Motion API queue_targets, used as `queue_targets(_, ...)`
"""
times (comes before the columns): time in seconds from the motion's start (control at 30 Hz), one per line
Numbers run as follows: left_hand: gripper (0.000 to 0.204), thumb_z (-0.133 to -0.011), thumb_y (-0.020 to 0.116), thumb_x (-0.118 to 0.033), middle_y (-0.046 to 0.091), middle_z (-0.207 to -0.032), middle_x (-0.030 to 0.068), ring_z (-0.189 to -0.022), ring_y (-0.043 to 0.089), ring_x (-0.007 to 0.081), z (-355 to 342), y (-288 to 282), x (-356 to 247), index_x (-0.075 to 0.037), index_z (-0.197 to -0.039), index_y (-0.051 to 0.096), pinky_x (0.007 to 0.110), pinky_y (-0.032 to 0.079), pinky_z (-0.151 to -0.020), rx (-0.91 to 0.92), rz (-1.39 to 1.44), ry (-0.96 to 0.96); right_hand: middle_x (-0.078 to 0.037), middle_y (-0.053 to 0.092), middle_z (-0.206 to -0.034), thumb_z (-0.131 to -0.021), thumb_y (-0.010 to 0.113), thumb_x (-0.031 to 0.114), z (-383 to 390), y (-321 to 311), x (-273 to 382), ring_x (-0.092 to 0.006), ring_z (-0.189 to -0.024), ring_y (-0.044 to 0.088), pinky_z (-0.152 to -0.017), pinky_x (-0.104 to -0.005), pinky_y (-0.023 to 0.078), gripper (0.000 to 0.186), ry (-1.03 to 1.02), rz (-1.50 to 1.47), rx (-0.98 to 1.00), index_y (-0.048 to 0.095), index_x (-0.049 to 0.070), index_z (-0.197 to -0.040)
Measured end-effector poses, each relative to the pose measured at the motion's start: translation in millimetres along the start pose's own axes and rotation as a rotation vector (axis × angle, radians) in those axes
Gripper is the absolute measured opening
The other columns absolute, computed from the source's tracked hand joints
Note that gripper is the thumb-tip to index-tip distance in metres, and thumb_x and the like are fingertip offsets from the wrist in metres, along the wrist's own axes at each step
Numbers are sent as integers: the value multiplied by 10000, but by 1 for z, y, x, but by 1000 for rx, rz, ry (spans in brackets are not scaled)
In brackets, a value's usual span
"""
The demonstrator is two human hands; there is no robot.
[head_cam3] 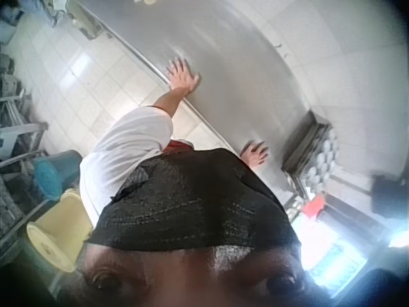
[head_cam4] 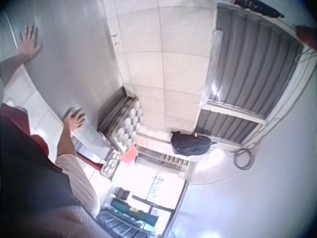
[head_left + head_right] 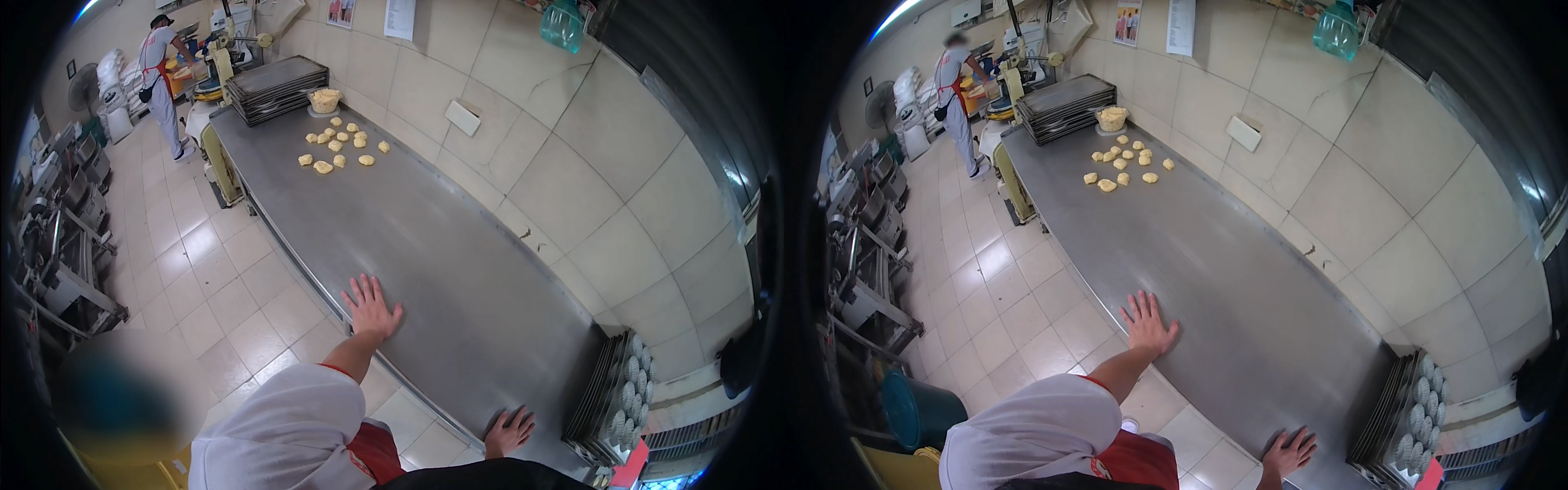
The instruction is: The person wipes a yellow lid with a cloth, then rolls small portions of dough into long strips on a metal counter and shapes them into spirals, placing each into a metal cup on a tray.
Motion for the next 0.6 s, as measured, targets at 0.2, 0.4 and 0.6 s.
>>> queue_targets(0.2,1025,-984,485,-640,79,-1800,218,-1659,-5,446,0,7,5,12,-1706,162,691,-7,-1290,-36,-21,2,-150,306,-1752,-1081,478,559,0,3,-4,-432,-1598,269,-1280,-572,230,686,-3,32,19,399,227,-1676)
queue_targets(0.4,990,-1005,463,-628,94,-1795,218,-1655,6,455,5,-6,3,3,-1707,166,694,19,-1292,-6,16,3,-122,283,-1768,-1081,421,632,7,-4,2,-420,-1605,265,-1278,-584,234,715,9,83,44,359,268,-1693)
queue_targets(0.6,978,-1015,447,-624,83,-1798,211,-1655,-9,457,6,-10,3,-3,-1711,156,698,26,-1289,13,3,-9,-108,278,-1772,-1081,397,644,2,0,1,-402,-1611,262,-1281,-583,224,720,13,118,65,335,285,-1703)
Point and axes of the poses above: each hand's wrist, its own z-axis away from the middle knuckle, its own y-axis out of the palm, x = y × z, the point moved 3 cm from there along -z, towards the middle knuckle
